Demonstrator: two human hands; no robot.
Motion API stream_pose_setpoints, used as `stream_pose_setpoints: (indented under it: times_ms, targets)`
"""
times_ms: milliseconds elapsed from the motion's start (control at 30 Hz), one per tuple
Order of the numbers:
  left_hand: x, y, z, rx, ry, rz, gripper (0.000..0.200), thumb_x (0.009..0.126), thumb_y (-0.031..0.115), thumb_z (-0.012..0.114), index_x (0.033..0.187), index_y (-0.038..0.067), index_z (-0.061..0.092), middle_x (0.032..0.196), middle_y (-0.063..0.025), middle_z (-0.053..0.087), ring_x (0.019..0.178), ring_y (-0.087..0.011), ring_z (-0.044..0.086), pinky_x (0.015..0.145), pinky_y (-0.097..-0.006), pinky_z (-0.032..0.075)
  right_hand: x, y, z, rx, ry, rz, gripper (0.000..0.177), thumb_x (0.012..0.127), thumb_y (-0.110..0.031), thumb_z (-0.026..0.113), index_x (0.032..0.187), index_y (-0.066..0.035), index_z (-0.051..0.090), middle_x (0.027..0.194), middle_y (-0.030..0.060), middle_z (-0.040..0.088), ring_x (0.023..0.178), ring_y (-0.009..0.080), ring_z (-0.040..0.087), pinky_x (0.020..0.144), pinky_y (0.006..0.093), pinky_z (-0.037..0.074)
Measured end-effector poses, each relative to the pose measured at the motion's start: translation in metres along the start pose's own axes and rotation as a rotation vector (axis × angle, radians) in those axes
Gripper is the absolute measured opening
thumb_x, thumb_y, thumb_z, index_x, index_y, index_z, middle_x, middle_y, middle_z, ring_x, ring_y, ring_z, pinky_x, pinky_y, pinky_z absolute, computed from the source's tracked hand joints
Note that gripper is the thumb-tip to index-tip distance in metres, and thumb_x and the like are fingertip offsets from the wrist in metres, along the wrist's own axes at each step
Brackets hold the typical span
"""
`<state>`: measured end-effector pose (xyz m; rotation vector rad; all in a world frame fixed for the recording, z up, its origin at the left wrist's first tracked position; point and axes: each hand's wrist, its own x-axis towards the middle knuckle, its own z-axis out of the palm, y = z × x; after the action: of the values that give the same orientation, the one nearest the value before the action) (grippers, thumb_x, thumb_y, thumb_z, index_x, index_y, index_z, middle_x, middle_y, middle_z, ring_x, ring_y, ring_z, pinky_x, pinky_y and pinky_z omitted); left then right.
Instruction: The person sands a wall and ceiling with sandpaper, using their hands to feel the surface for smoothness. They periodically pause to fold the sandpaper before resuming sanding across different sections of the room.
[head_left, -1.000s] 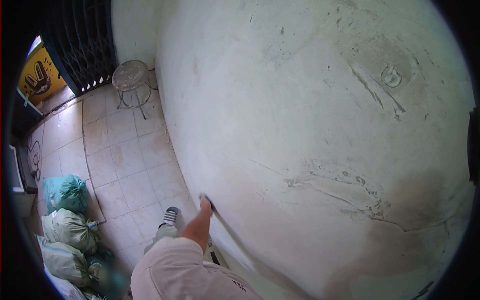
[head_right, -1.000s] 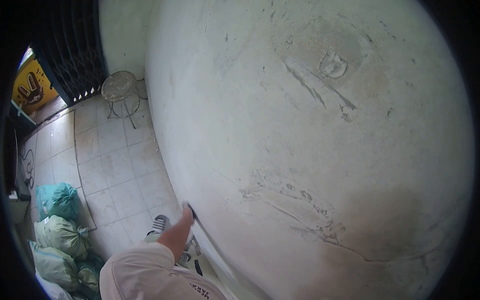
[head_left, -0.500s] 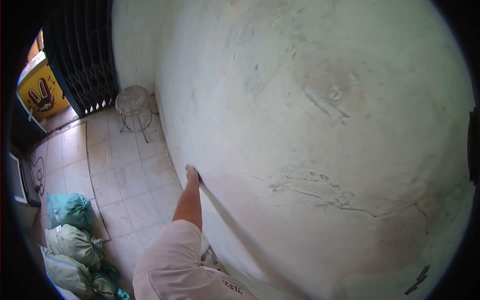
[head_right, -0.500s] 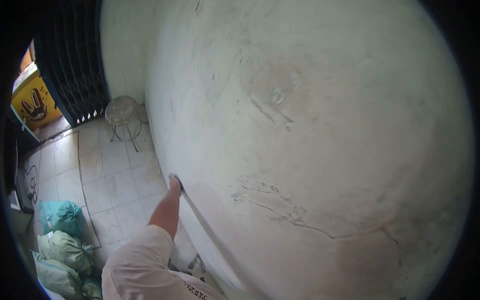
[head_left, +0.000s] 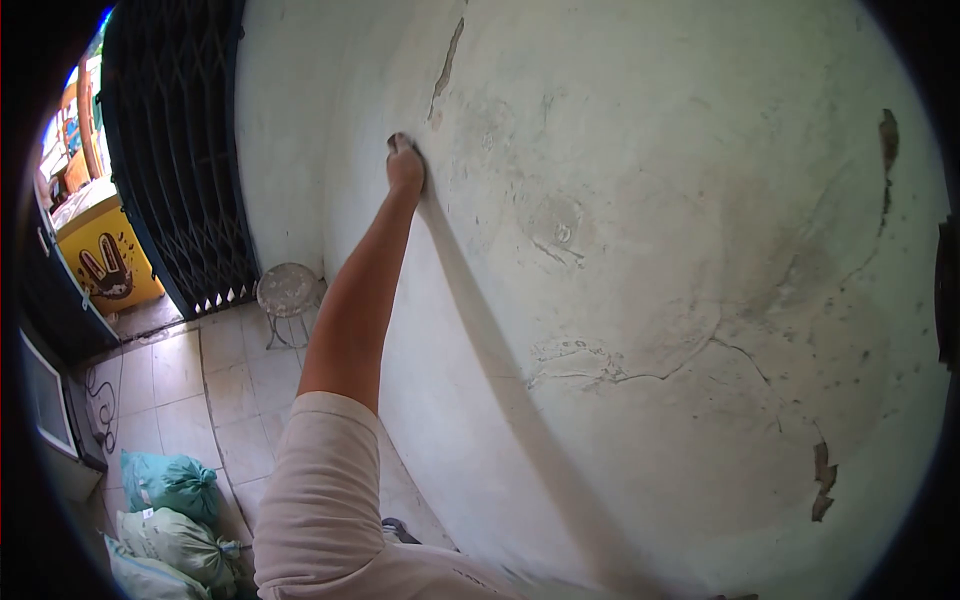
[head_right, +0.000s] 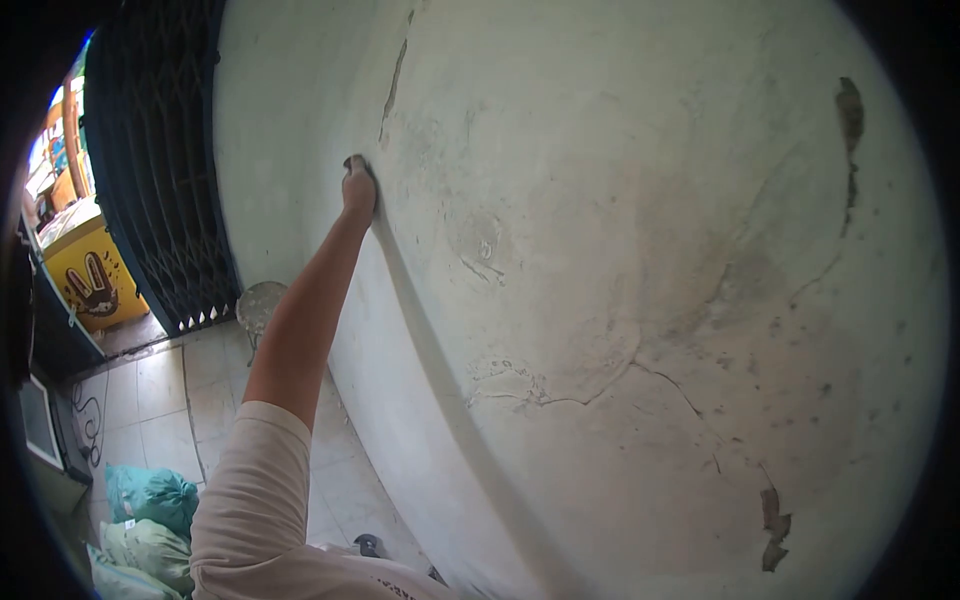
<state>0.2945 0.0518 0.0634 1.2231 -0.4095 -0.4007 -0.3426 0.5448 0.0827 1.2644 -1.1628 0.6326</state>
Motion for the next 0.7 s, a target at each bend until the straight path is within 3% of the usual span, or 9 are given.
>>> stream_pose_setpoints:
  times_ms: [67, 133, 267, 467, 500, 600, 633, 700]
  targets:
    - [0.001, 0.040, 0.013, -0.018, -0.053, 0.122, 0.061, 0.100, 0.046, 0.030, 0.137, 0.001, 0.044, 0.132, -0.0304, 0.051, 0.127, -0.0444, 0.046, 0.107, -0.0438, 0.035, 0.008, -0.003, -0.008, -0.106, -0.083, -0.077, 0.054, 0.104, -0.031, 0.033, 0.149, -0.003, 0.025, 0.152, 0.0214, 0.028, 0.140, 0.0446, 0.026, 0.115, 0.0577, 0.021]
    - [-0.019, 0.089, 0.020, -0.011, -0.110, 0.236, 0.062, 0.100, 0.047, 0.029, 0.140, 0.000, 0.041, 0.133, -0.0301, 0.050, 0.128, -0.0445, 0.044, 0.108, -0.0442, 0.034, -0.003, 0.005, -0.010, -0.118, -0.116, -0.020, 0.053, 0.103, -0.031, 0.035, 0.149, -0.006, 0.028, 0.153, 0.0208, 0.027, 0.141, 0.0447, 0.024, 0.114, 0.0600, 0.020]
    - [-0.067, 0.164, 0.036, -0.128, -0.172, 0.459, 0.062, 0.101, 0.044, 0.030, 0.144, 0.000, 0.036, 0.149, -0.0284, 0.031, 0.141, -0.0415, 0.025, 0.117, -0.0401, 0.018, 0.016, -0.016, -0.010, 0.039, -0.009, 0.175, 0.051, 0.102, -0.028, 0.042, 0.146, -0.005, 0.034, 0.154, 0.0211, 0.026, 0.141, 0.0438, 0.023, 0.113, 0.0618, 0.018]
    - [-0.155, 0.242, 0.046, -0.128, -0.270, 0.876, 0.059, 0.102, 0.040, 0.028, 0.147, 0.001, 0.032, 0.153, -0.0258, 0.026, 0.145, -0.0415, 0.015, 0.118, -0.0489, 0.010, 0.008, -0.007, -0.011, 0.152, 0.011, 0.207, 0.044, 0.100, -0.024, 0.050, 0.138, -0.003, 0.044, 0.154, 0.0242, 0.022, 0.144, 0.0409, 0.020, 0.114, 0.0579, 0.018]
    - [-0.174, 0.252, 0.042, -0.139, -0.307, 0.928, 0.057, 0.102, 0.037, 0.028, 0.147, 0.002, 0.031, 0.154, -0.0249, 0.024, 0.145, -0.0428, 0.013, 0.117, -0.0515, 0.008, 0.010, -0.011, -0.009, 0.160, 0.081, 0.236, 0.036, 0.099, -0.024, 0.050, 0.128, -0.003, 0.052, 0.147, 0.0240, 0.033, 0.140, 0.0423, 0.027, 0.112, 0.0600, 0.020]
    - [-0.227, 0.270, 0.040, -0.179, -0.375, 1.019, 0.057, 0.102, 0.037, 0.029, 0.147, 0.002, 0.032, 0.154, -0.0249, 0.023, 0.145, -0.0439, 0.012, 0.117, -0.0512, 0.008, -0.008, 0.003, -0.010, 0.085, -0.011, 0.199, 0.045, 0.101, -0.026, 0.043, 0.137, 0.001, 0.043, 0.149, 0.0296, 0.028, 0.138, 0.0479, 0.027, 0.111, 0.0613, 0.019]
    - [-0.244, 0.271, 0.041, -0.171, -0.372, 1.072, 0.056, 0.102, 0.036, 0.030, 0.147, 0.002, 0.032, 0.155, -0.0247, 0.021, 0.145, -0.0447, 0.011, 0.117, -0.0521, 0.008, -0.011, 0.008, -0.004, 0.154, 0.079, 0.183, 0.038, 0.101, -0.025, 0.043, 0.126, 0.001, 0.052, 0.147, 0.0299, 0.033, 0.137, 0.0485, 0.029, 0.111, 0.0627, 0.018]
    - [-0.283, 0.273, 0.038, -0.124, -0.379, 1.160, 0.057, 0.103, 0.039, 0.026, 0.149, 0.004, 0.029, 0.156, -0.0233, 0.020, 0.145, -0.0438, 0.010, 0.117, -0.0529, 0.006, -0.016, 0.012, -0.005, 0.198, 0.067, 0.209, 0.035, 0.099, -0.023, 0.042, 0.121, 0.002, 0.055, 0.145, 0.0301, 0.036, 0.137, 0.0486, 0.029, 0.112, 0.0628, 0.017]
